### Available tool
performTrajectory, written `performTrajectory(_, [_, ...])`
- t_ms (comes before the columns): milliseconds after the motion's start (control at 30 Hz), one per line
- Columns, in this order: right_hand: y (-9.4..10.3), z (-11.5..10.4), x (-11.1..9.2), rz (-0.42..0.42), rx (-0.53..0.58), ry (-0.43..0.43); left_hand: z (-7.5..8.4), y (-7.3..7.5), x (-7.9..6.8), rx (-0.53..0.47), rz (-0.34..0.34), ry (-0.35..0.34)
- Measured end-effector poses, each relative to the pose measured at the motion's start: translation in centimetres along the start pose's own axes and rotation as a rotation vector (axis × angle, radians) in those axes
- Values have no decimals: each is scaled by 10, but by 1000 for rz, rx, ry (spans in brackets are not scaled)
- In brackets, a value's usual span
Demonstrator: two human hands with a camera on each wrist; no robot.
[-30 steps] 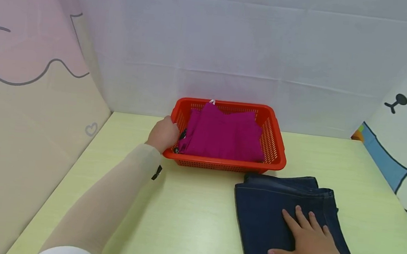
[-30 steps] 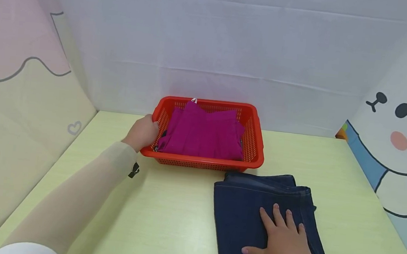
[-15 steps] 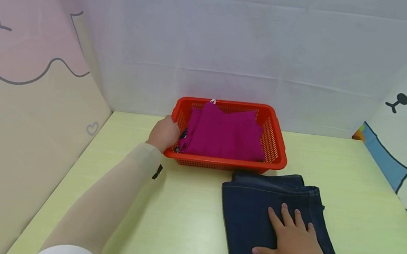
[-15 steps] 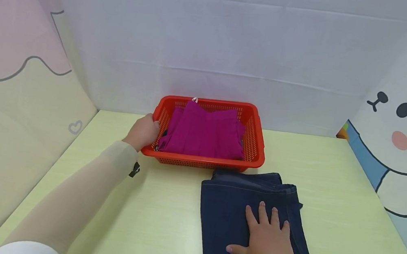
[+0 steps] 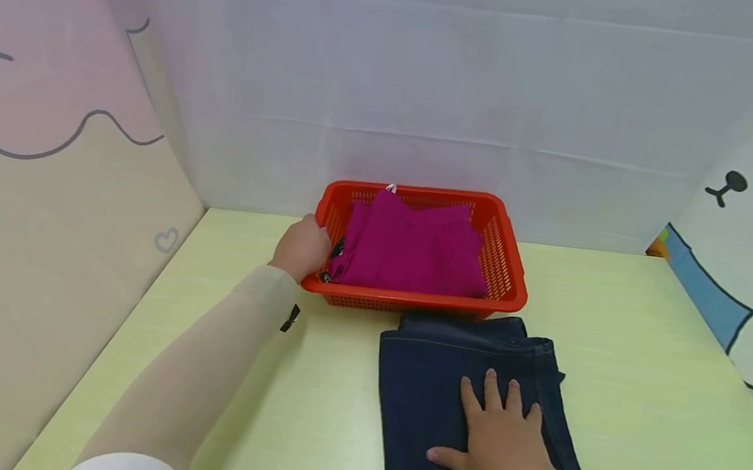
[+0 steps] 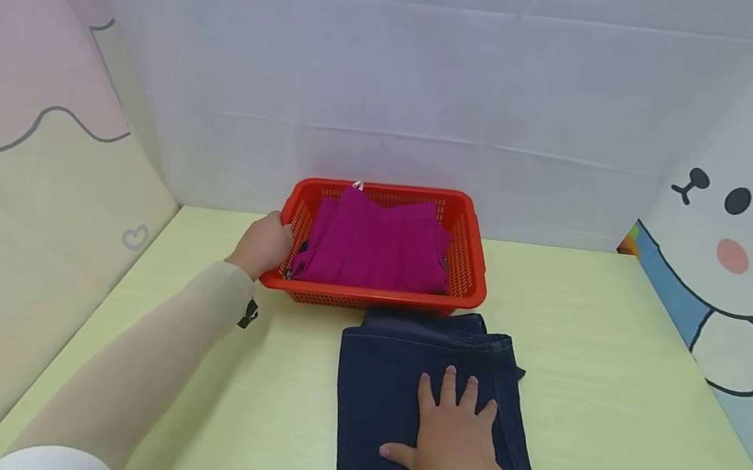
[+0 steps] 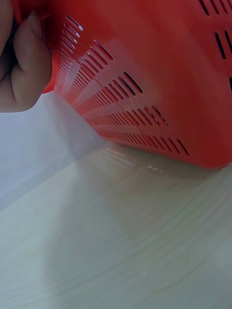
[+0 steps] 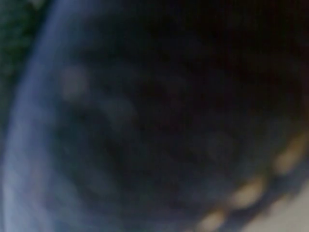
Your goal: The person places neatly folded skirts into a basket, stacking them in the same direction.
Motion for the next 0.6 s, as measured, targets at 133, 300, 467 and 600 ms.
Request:
performTrajectory(133, [2,-12,2,-4,0,9,0,0,0,0,0,-1])
performTrajectory(300, [4,-28,8,-22,-7,9,0,0,1,5,7,-3])
performTrajectory(467, [7,-46,13,-22,-10,15,0,1,0,-4,7,0])
performTrajectory(600, [10,-60,16,-28,-11,16,1,1,0,-7,10,-6])
Point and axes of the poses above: each hand's wrist, its own x-axis towards the middle knuckle, its own y-axis out of the back of the hand, z = x × y, the point moved 9 cm from there along x, towards the middle knuckle, and after that the axes turned 6 degrees about -x, right-handed, at the moved point
